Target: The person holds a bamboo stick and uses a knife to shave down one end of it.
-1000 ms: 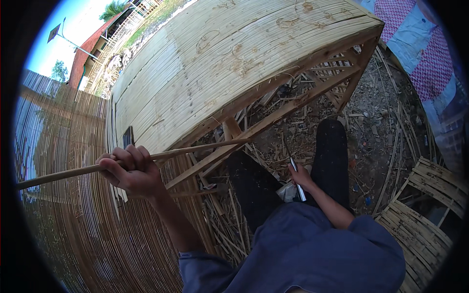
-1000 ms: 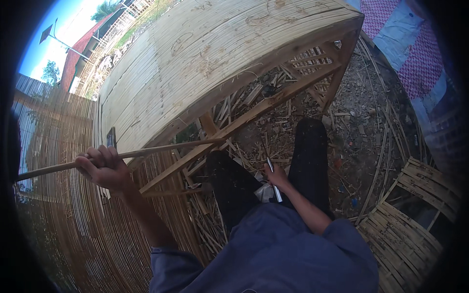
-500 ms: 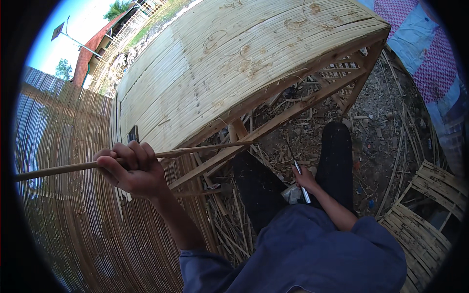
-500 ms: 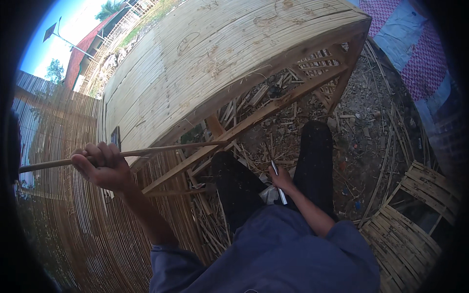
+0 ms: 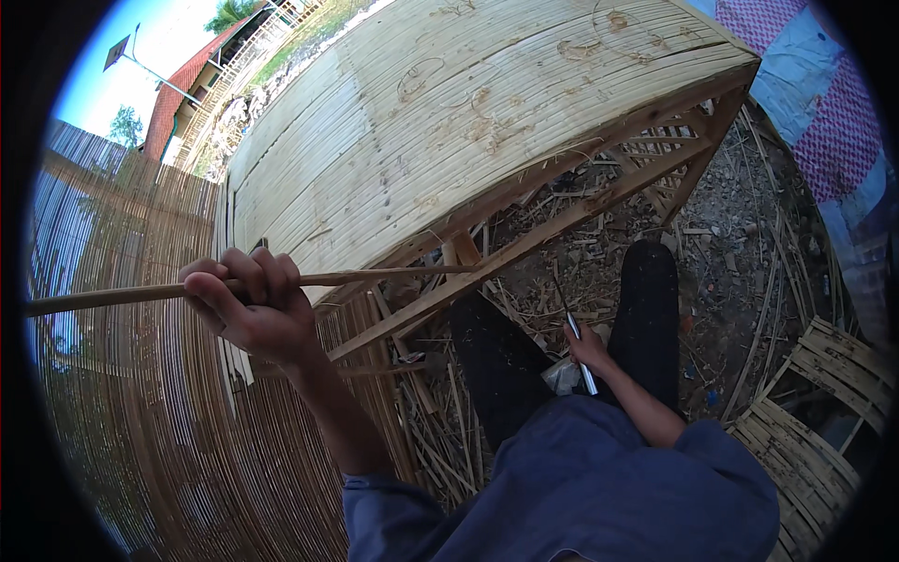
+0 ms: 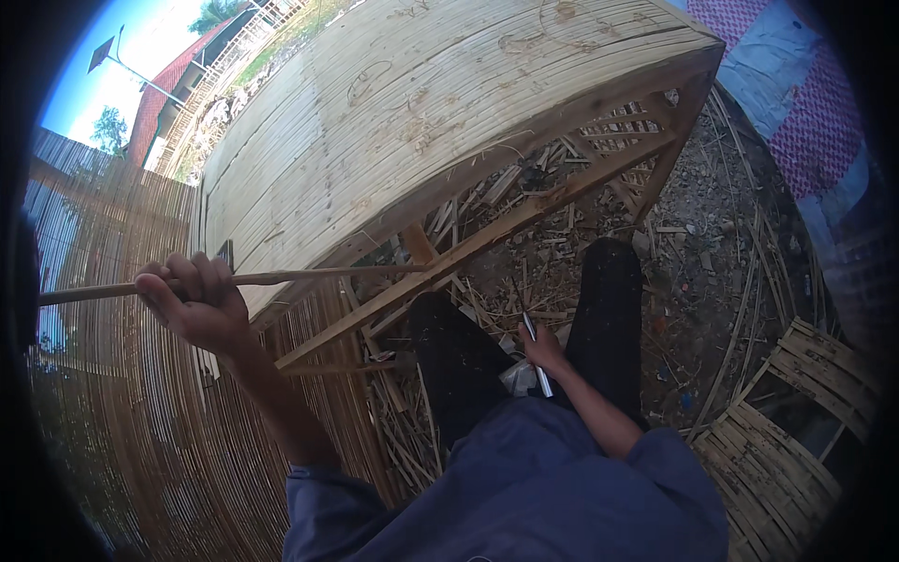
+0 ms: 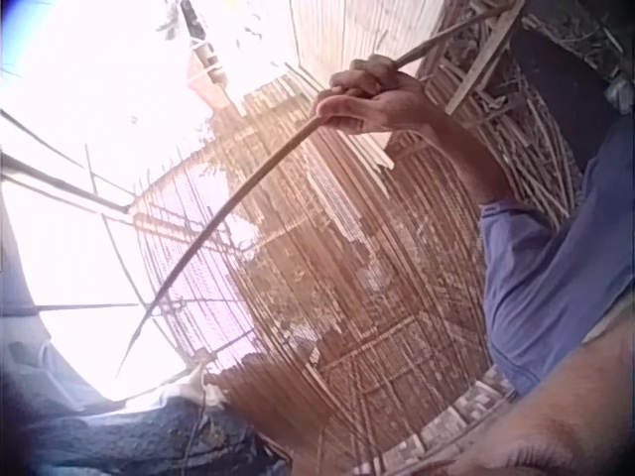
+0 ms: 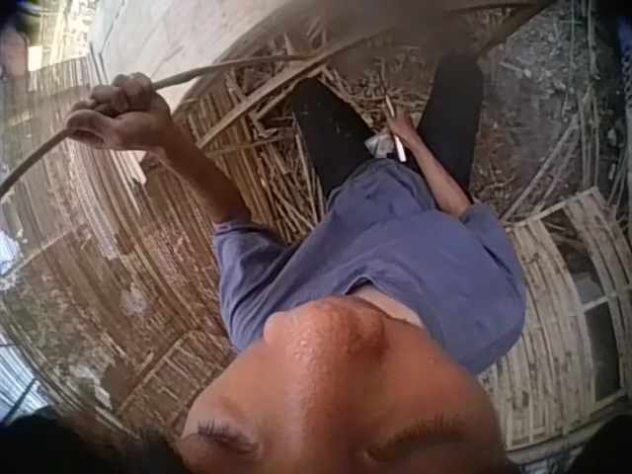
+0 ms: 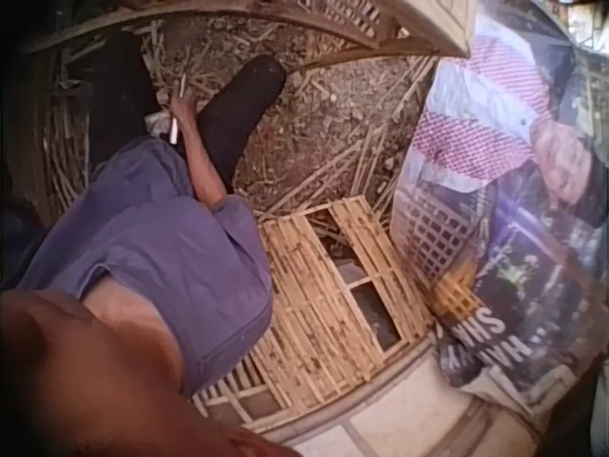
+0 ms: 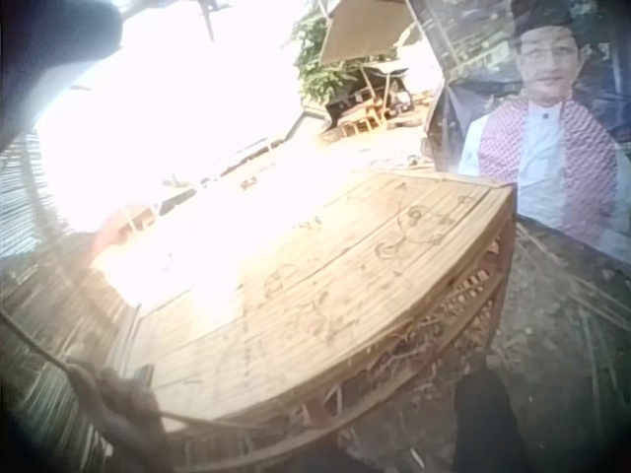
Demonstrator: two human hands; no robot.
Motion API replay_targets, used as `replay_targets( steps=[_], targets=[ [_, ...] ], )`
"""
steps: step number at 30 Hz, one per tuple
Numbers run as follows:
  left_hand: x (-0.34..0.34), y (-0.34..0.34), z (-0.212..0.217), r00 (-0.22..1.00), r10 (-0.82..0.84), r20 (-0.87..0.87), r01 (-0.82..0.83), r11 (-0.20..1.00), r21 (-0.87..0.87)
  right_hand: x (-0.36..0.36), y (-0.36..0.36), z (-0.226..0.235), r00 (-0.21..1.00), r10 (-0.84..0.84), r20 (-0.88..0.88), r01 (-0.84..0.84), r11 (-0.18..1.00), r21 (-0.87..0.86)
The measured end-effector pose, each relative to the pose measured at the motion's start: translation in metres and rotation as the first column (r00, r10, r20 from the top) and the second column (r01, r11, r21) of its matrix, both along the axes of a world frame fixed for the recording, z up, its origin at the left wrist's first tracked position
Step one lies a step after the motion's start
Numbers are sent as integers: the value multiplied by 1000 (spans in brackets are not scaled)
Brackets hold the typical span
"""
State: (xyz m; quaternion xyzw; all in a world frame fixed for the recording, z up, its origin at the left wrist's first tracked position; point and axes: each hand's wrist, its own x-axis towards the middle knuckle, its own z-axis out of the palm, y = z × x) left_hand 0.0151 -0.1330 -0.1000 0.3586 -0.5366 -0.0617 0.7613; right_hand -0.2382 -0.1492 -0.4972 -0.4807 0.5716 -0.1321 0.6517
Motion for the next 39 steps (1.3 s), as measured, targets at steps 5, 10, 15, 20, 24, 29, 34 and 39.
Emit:
replay_targets(
  steps=[5,10,15,20,24,29,34,39],
  targets=[
    [17,5,-3,995,-78,-56,77,997,-14,-2,-1,17,1000,-11,18,11,1000,19],
    [7,7,-2,999,-5,-40,4,1000,-25,-5,-1,-7,994,-60,89,62,998,-24],
    [14,8,-2,997,20,-78,-23,999,-32,-1,-1,5,998,-57,0,57,998,-41],
    [10,5,-4,998,-13,-69,11,999,-36,1,1,-7,998,-63,5,63,997,-41],
    [9,6,-2,993,87,-75,-88,996,-8,2,0,-6,998,-65,3,65,997,-37],
    [17,8,-5,954,-277,-118,276,961,-27,2,3,17,998,-43,43,44,999,-25],
    [14,16,-11,959,-255,-123,250,967,-55,8,13,78,919,-92,384,117,992,-43],
    [-1,30,-14,938,-325,-121,310,943,-122,41,16,144,901,297,317,-189,925,-329]
  ],
)
